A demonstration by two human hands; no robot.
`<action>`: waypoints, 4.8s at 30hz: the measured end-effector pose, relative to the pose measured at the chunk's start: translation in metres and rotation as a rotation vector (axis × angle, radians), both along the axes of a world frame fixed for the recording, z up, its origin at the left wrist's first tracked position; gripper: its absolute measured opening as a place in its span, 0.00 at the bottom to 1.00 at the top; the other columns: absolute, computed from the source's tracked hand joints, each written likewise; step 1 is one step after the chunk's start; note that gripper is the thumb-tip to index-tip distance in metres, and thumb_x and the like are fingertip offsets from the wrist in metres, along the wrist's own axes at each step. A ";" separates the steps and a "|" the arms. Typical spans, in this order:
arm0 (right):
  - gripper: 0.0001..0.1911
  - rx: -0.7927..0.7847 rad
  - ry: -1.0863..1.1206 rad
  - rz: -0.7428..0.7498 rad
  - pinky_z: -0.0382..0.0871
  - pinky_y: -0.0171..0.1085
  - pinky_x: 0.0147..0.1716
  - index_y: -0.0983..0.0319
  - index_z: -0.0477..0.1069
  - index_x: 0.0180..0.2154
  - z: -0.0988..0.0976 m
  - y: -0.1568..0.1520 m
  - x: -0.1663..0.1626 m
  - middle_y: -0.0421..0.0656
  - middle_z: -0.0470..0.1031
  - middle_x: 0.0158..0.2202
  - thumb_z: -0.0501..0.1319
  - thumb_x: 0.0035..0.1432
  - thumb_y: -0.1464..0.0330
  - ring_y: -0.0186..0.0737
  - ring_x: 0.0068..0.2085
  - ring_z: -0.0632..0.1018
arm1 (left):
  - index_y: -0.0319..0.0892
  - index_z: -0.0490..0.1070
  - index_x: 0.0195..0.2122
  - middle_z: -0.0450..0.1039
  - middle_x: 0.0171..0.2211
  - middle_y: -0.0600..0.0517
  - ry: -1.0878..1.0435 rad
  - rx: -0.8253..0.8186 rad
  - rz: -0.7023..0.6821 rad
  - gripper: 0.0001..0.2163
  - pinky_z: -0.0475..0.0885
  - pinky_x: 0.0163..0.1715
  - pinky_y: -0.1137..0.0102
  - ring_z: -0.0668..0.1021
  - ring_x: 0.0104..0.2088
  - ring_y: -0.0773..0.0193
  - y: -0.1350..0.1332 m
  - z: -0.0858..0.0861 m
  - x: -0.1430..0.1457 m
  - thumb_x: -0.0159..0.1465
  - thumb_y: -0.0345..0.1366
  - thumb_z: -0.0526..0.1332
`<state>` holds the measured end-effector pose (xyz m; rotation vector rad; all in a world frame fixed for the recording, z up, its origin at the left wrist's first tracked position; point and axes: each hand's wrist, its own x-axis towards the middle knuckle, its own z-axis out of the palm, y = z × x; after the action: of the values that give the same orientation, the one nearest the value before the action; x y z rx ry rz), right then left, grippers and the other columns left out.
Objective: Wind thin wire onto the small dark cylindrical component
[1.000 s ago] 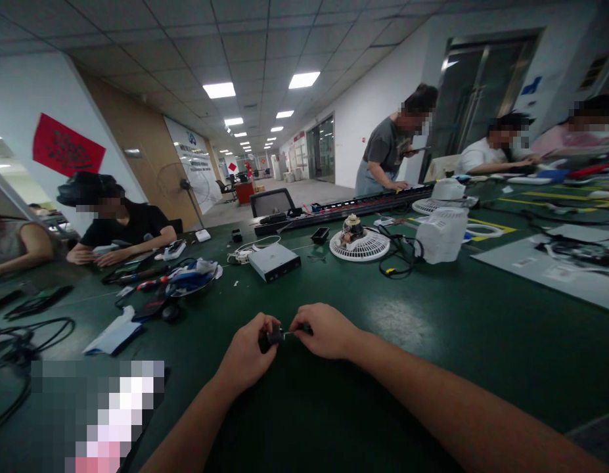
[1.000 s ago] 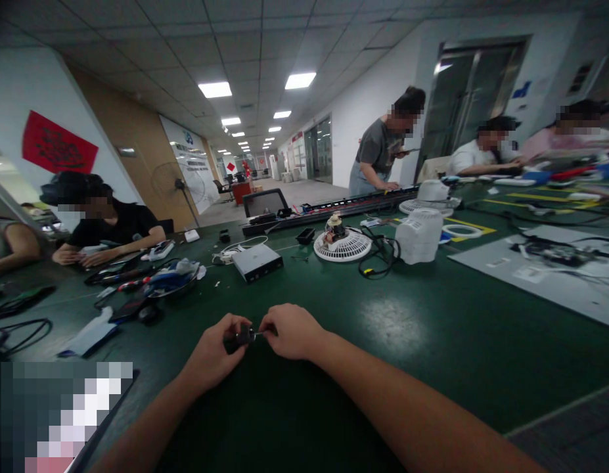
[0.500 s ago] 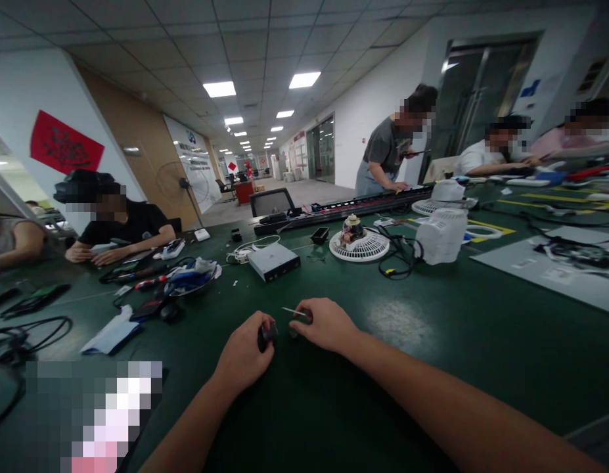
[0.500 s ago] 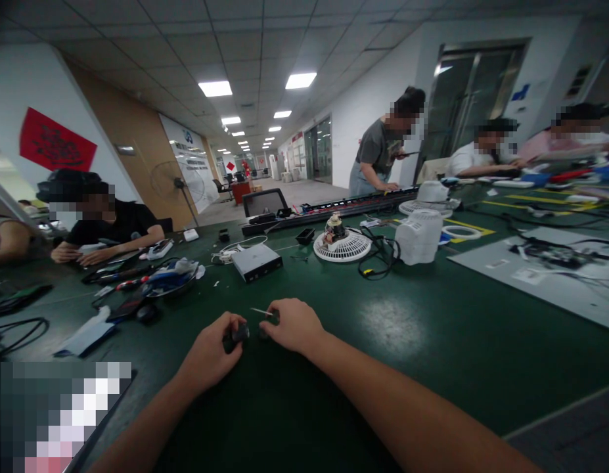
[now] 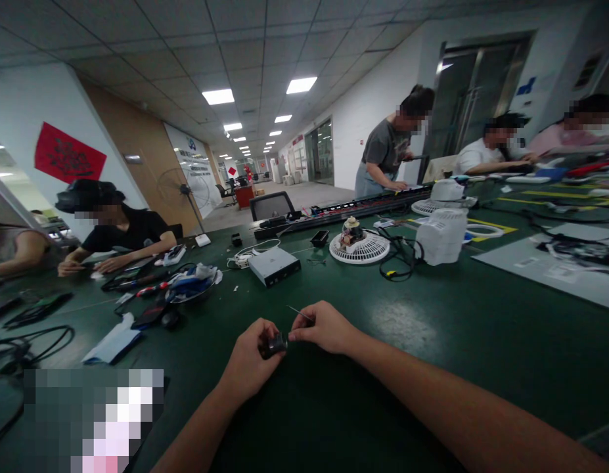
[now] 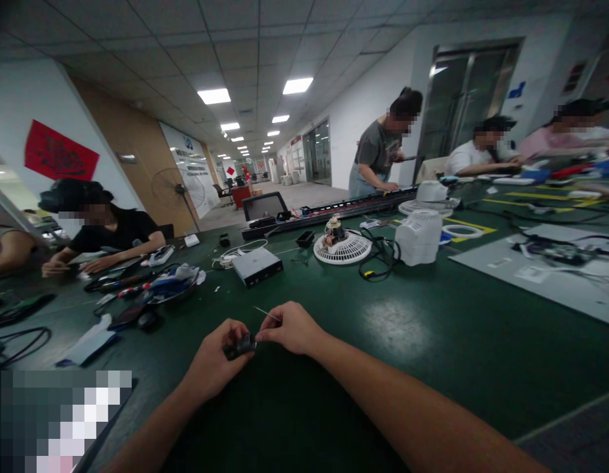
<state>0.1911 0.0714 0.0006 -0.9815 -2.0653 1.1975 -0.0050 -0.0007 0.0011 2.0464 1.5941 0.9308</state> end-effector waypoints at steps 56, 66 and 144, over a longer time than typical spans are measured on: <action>0.11 0.539 -0.302 0.048 0.65 0.34 0.33 0.60 0.80 0.35 0.013 -0.003 0.013 0.43 0.79 0.34 0.60 0.52 0.72 0.37 0.32 0.76 | 0.44 0.62 0.30 0.76 0.38 0.52 -0.023 0.017 -0.036 0.10 0.72 0.35 0.68 0.78 0.36 0.62 -0.002 0.003 -0.003 0.53 0.29 0.65; 0.11 0.585 -0.320 0.213 0.65 0.34 0.35 0.60 0.78 0.37 0.016 -0.012 0.010 0.42 0.78 0.36 0.59 0.54 0.73 0.38 0.35 0.76 | 0.45 0.69 0.35 0.74 0.35 0.54 0.208 -0.130 -0.139 0.07 0.67 0.31 0.71 0.76 0.33 0.62 -0.011 0.021 -0.016 0.55 0.31 0.63; 0.09 0.569 -0.241 0.107 0.61 0.32 0.30 0.61 0.76 0.35 0.015 -0.008 0.007 0.40 0.77 0.31 0.67 0.54 0.63 0.34 0.31 0.74 | 0.44 0.59 0.30 0.78 0.40 0.50 -0.255 -0.071 -0.175 0.14 0.72 0.47 0.61 0.79 0.44 0.59 -0.008 0.003 0.002 0.54 0.28 0.67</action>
<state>0.1986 0.0633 0.0161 -0.7694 -2.4720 0.4896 -0.0028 -0.0089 0.0040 1.8971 1.2757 1.0085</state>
